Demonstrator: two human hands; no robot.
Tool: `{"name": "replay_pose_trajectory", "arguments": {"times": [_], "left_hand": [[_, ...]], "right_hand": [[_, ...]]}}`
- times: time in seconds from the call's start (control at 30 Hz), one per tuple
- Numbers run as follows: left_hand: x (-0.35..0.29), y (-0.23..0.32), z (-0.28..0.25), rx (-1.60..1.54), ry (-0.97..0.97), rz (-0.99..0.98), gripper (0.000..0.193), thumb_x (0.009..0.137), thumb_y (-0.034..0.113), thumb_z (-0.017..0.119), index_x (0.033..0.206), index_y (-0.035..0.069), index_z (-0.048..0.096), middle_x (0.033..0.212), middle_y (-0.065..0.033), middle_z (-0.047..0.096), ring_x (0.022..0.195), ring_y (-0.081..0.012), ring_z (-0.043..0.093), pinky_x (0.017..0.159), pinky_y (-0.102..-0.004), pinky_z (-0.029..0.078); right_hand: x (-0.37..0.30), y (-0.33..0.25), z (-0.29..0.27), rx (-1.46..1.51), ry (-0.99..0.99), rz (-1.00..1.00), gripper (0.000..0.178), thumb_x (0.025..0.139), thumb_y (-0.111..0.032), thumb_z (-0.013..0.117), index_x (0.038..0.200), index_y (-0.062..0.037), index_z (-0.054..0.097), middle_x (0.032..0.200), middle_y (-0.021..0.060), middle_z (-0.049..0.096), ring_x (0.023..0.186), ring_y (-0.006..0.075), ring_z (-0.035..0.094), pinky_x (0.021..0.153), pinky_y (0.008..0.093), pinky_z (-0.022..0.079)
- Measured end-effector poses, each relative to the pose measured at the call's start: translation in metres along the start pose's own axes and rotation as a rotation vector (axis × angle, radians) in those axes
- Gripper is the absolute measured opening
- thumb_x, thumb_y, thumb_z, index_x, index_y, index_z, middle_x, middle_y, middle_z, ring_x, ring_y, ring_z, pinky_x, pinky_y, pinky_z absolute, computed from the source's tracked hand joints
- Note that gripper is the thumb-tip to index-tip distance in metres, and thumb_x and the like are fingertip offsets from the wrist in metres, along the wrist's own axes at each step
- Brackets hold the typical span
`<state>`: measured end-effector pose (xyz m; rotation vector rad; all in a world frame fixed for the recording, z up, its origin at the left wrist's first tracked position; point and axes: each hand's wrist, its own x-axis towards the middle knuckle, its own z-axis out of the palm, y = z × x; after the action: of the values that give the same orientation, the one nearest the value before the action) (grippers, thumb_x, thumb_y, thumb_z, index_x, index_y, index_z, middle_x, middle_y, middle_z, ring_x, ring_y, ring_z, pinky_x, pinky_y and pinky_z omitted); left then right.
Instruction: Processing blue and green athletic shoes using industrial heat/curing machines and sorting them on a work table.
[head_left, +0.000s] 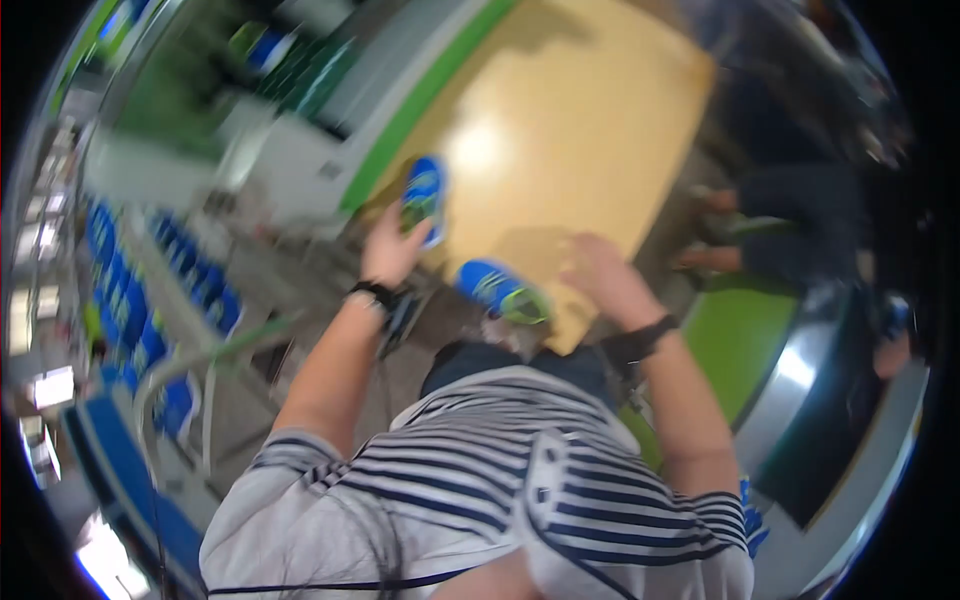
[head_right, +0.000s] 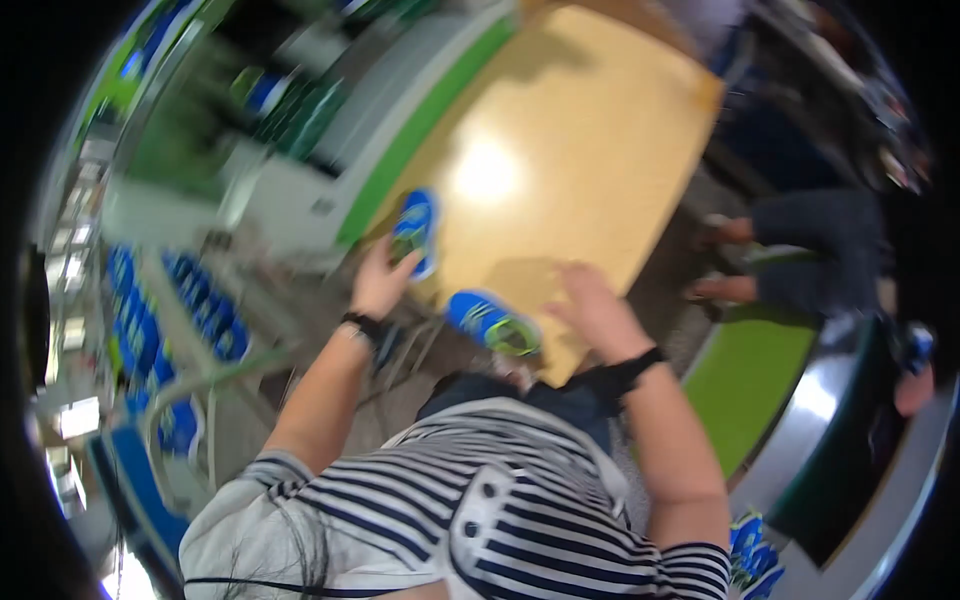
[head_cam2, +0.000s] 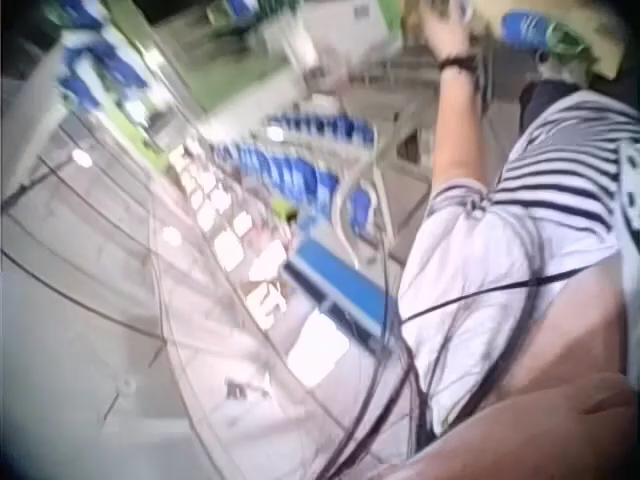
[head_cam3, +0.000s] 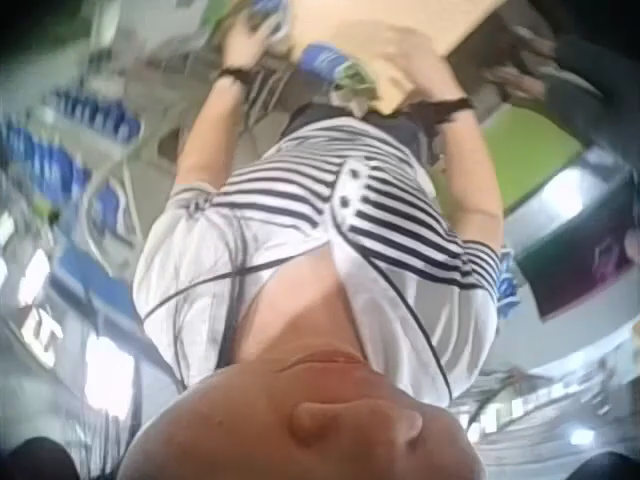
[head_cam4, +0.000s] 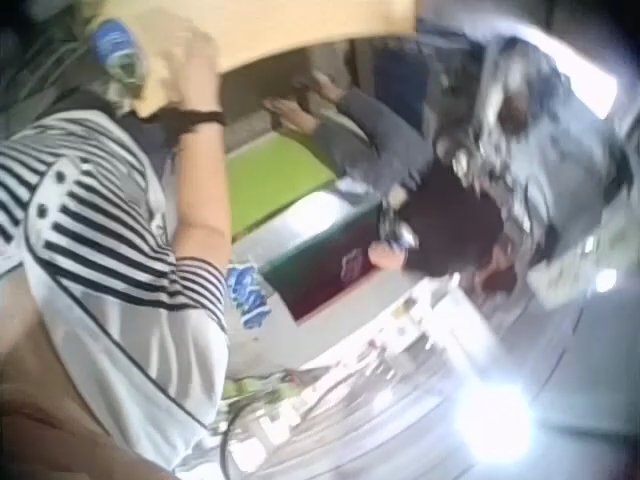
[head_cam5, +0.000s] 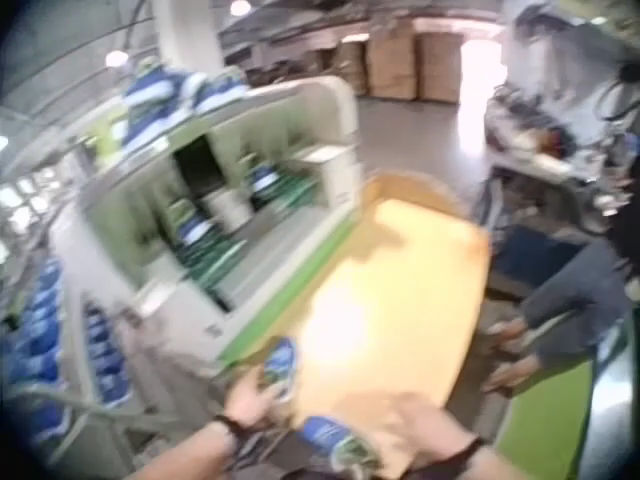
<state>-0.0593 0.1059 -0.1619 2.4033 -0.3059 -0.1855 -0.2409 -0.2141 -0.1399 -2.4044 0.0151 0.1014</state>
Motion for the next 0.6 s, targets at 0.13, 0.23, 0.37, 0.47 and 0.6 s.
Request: {"name": "replay_pose_trajectory", "arguments": {"times": [0.13, 0.23, 0.37, 0.47, 0.6], "left_hand": [[-0.025, -0.023, -0.006, -0.154, 0.027, -0.134, 0.059, 0.084, 0.032, 0.075, 0.126, -0.005, 0.057, 0.11, -0.0225, 0.065, 0.095, -0.0324, 0.065, 0.083, -0.0405, 0.052], [-0.029, -0.034, 0.003, -0.127, 0.155, 0.015, 0.074, 0.08, 0.036, 0.079, 0.136, -0.001, 0.049, 0.122, -0.0254, 0.059, 0.113, -0.0369, 0.059, 0.098, -0.0452, 0.046], [-0.017, -0.036, 0.024, -0.156, 0.058, 0.115, 0.108, 0.073, 0.029, 0.083, 0.155, 0.008, 0.015, 0.152, -0.0302, 0.026, 0.144, -0.0444, 0.023, 0.119, -0.0477, 0.025], [-0.006, -0.04, 0.033, -0.375, 0.07, 0.087, 0.092, 0.075, 0.013, 0.076, 0.151, 0.008, 0.025, 0.146, -0.0252, 0.036, 0.139, -0.0397, 0.035, 0.115, -0.0438, 0.03], [0.007, -0.008, 0.028, -0.564, 0.1, -0.108, 0.084, 0.076, 0.006, 0.073, 0.148, 0.01, 0.03, 0.138, -0.0184, 0.045, 0.13, -0.0313, 0.046, 0.11, -0.0397, 0.036]], "right_hand": [[0.022, -0.038, 0.033, 0.167, -0.204, -0.008, 0.085, 0.076, -0.032, 0.083, 0.144, -0.0017, 0.042, 0.144, 0.0222, 0.047, 0.135, 0.0372, 0.043, 0.113, 0.042, 0.035], [0.014, -0.057, 0.072, 0.259, -0.403, -0.103, 0.096, 0.068, -0.024, 0.088, 0.147, -0.002, 0.037, 0.144, 0.0228, 0.047, 0.137, 0.037, 0.041, 0.114, 0.0402, 0.034], [0.02, -0.06, 0.063, 0.196, -0.339, 0.021, 0.081, 0.075, -0.012, 0.079, 0.144, -0.0059, 0.038, 0.133, 0.0236, 0.056, 0.125, 0.0376, 0.054, 0.105, 0.0398, 0.043], [0.036, -0.048, 0.034, 0.347, -0.159, 0.168, 0.071, 0.077, -0.008, 0.074, 0.14, -0.0074, 0.042, 0.124, 0.0241, 0.06, 0.113, 0.0379, 0.062, 0.097, 0.0407, 0.049], [0.071, 0.0, 0.011, 0.204, 0.191, 0.088, 0.076, 0.077, -0.008, 0.076, 0.144, -0.0047, 0.04, 0.124, 0.0255, 0.058, 0.114, 0.0372, 0.06, 0.099, 0.0413, 0.048]]}}
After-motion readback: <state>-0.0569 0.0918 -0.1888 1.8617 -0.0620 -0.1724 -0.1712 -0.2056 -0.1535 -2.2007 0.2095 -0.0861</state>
